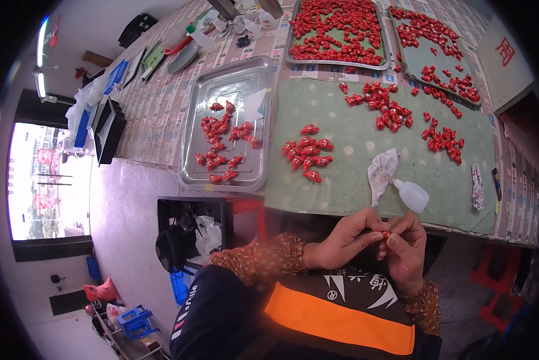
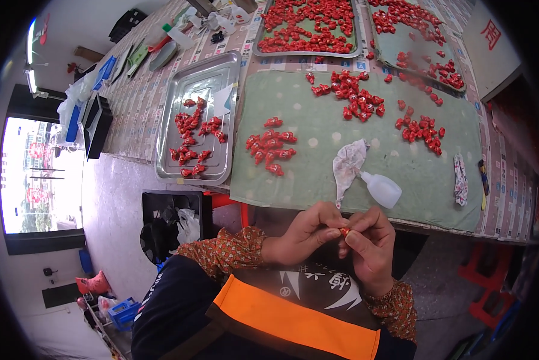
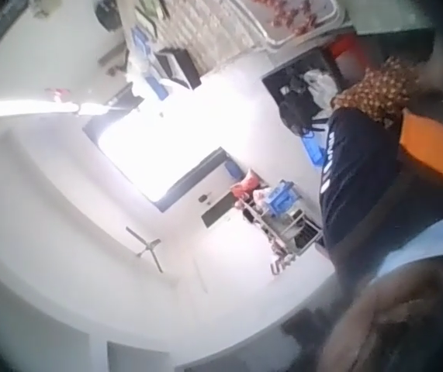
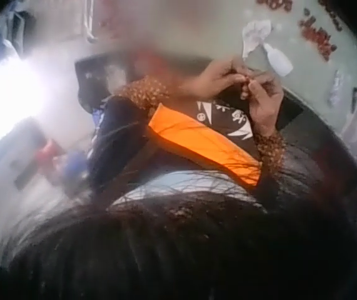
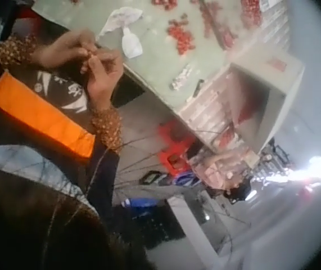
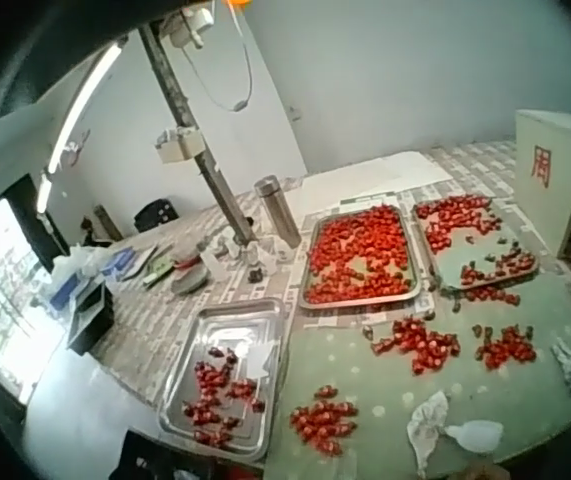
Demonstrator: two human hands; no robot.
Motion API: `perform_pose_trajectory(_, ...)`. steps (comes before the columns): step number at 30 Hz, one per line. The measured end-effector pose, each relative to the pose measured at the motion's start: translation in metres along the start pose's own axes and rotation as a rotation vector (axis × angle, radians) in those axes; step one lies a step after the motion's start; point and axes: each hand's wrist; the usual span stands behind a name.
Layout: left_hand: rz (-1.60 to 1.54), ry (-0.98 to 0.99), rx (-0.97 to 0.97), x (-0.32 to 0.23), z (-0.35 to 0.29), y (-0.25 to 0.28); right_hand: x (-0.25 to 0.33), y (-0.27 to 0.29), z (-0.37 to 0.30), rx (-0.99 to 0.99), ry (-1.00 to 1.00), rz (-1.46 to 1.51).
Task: The person assembles figurine parts by applying glue from a bottle onto the pieces and joining components together by hand.
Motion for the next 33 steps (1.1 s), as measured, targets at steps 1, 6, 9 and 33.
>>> perform_pose_trajectory(1, 0.060, -0.024, -0.003, 0.000, 0.000, 0.000, 0.000, 0.000, 0.000, 0.008, -0.004, 0.000)
perform_pose_trajectory(6, 0.109, -0.059, -0.006, -0.002, 0.001, 0.001, -0.002, 0.001, 0.001, 0.003, -0.001, -0.003)
perform_pose_trajectory(9, 0.067, -0.033, -0.010, 0.000, -0.001, 0.001, -0.002, -0.001, 0.001, -0.003, -0.004, -0.009)
perform_pose_trajectory(33, 0.093, 0.154, -0.042, -0.011, -0.001, 0.008, 0.004, -0.003, 0.006, -0.091, -0.061, -0.063)
Point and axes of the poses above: each hand's wrist, its own z-axis towards the middle knuckle, its own y-axis out of the back of the hand, x = y × z, and after that the axes turned 4 degrees about y, right-handed
